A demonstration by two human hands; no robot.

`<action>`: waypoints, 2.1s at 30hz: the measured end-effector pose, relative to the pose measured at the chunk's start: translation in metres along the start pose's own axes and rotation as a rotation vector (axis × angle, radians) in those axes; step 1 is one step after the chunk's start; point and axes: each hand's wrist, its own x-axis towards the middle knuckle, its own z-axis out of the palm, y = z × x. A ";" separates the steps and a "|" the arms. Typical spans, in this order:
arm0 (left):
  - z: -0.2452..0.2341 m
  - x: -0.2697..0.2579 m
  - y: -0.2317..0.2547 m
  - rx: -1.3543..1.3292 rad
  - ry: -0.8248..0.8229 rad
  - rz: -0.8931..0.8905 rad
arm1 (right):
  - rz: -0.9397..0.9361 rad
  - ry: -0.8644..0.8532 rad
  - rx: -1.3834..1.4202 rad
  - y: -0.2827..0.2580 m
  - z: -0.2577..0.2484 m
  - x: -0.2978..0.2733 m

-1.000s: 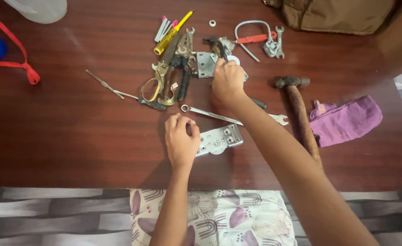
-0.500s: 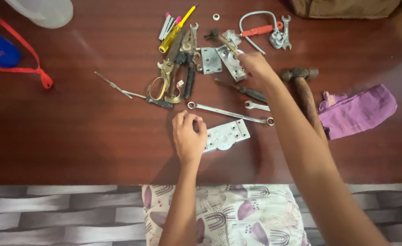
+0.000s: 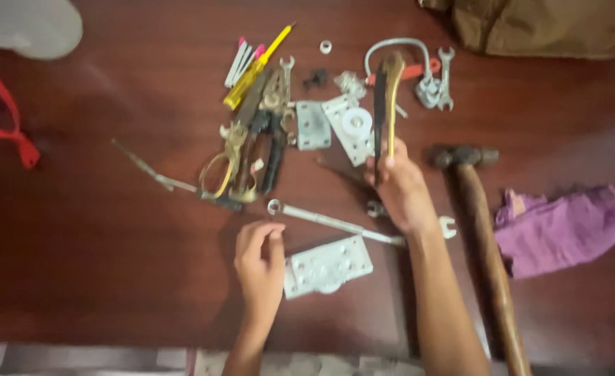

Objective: The person uses a wrench to turn a bolt on a metal lock plate, then uses pliers to remove a small black component. They place the component on the table and use a hammer to tap it several times. The person continues to adjust the lock plate with the wrench and repositions tools on the table.

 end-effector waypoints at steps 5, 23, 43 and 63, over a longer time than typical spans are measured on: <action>0.070 0.095 -0.009 0.158 0.039 0.372 | -0.100 -0.001 -0.070 0.010 -0.010 -0.005; 0.134 0.197 0.039 -0.861 -0.301 -0.053 | -0.058 -0.110 -0.027 -0.025 0.002 0.007; -0.029 -0.065 0.212 -0.991 0.055 0.281 | -0.302 -0.275 0.048 -0.072 0.133 -0.219; -0.028 -0.103 0.189 -0.493 -0.171 0.481 | 0.051 0.003 -0.458 -0.074 0.115 -0.229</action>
